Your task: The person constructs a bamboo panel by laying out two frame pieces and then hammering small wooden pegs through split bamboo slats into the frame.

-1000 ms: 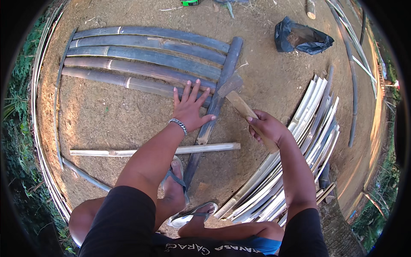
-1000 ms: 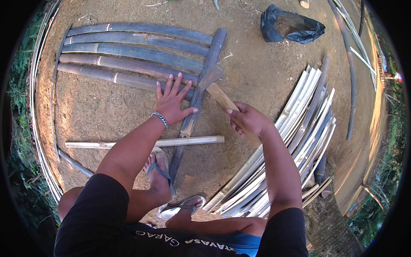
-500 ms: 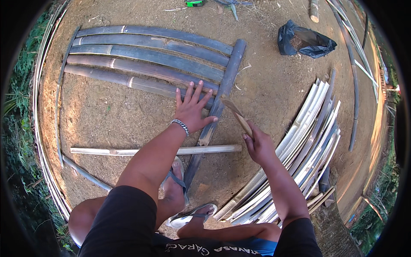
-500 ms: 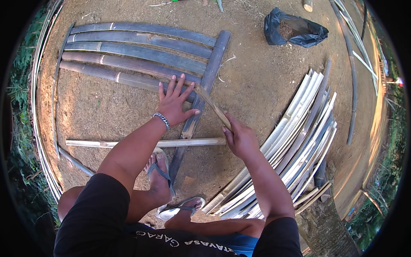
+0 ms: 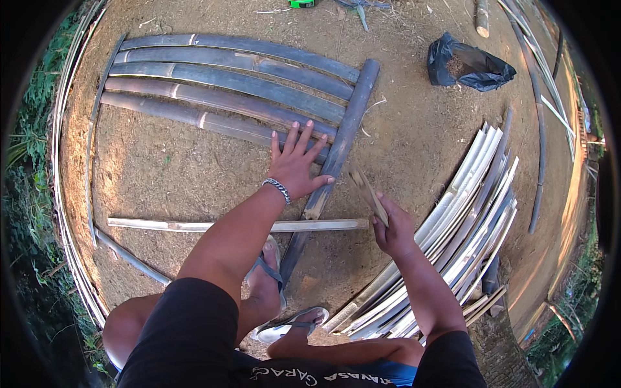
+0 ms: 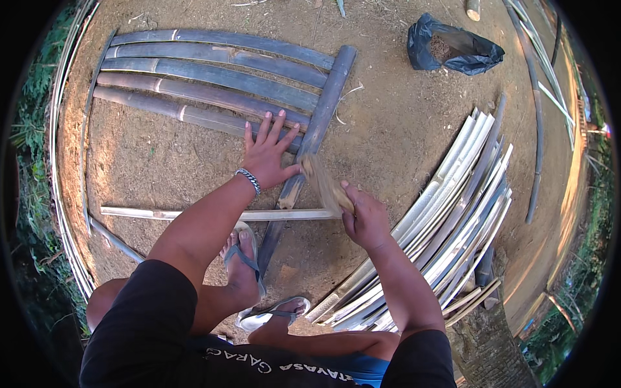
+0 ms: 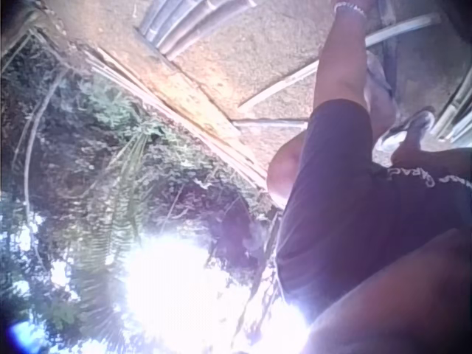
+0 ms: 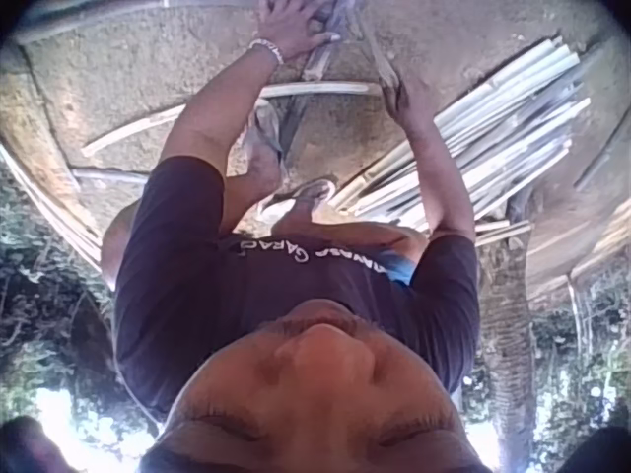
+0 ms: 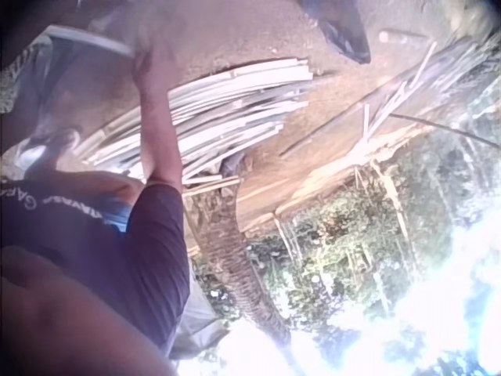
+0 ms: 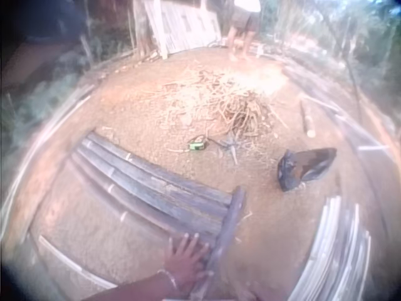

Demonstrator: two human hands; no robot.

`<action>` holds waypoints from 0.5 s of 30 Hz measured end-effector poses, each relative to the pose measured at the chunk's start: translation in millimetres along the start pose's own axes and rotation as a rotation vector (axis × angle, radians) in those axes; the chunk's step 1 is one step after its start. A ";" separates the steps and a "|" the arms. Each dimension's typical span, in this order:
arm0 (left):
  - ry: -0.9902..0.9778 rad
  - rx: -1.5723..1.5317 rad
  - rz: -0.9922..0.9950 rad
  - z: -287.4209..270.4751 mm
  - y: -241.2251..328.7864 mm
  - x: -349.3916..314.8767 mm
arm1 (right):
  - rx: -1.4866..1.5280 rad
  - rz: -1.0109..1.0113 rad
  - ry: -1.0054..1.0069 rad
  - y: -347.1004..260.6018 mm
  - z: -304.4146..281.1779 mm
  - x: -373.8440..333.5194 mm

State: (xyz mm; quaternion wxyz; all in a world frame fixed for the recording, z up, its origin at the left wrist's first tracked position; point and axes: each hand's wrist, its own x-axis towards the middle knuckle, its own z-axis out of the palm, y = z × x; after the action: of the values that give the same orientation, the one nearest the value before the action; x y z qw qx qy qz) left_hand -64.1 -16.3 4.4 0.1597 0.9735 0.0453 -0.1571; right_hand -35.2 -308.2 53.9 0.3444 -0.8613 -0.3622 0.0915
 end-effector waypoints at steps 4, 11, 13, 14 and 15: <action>-0.017 -0.008 -0.002 -2.5 2.6 2.8 | -0.179 0.304 -0.308 12.5 9.0 3.8; -0.015 -0.004 -0.006 -3.9 1.2 0.9 | -0.005 0.019 -0.083 8.5 -1.5 2.5; -0.010 -0.009 -0.004 -2.9 1.3 0.8 | -0.023 -0.105 -0.059 10.9 -6.8 -6.2; -0.007 -0.013 0.000 -3.1 2.4 1.3 | -0.079 -0.023 -0.132 13.2 -4.7 -5.2; -0.030 0.002 -0.006 -4.0 2.8 2.4 | -0.136 0.059 -0.206 15.9 -0.8 -2.7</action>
State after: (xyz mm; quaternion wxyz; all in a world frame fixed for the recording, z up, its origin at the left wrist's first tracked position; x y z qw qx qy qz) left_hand -60.3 -17.5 8.1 0.1588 0.9711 0.0458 -0.1720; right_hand -27.8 -318.5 43.8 0.2435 -0.8790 -0.3753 0.1648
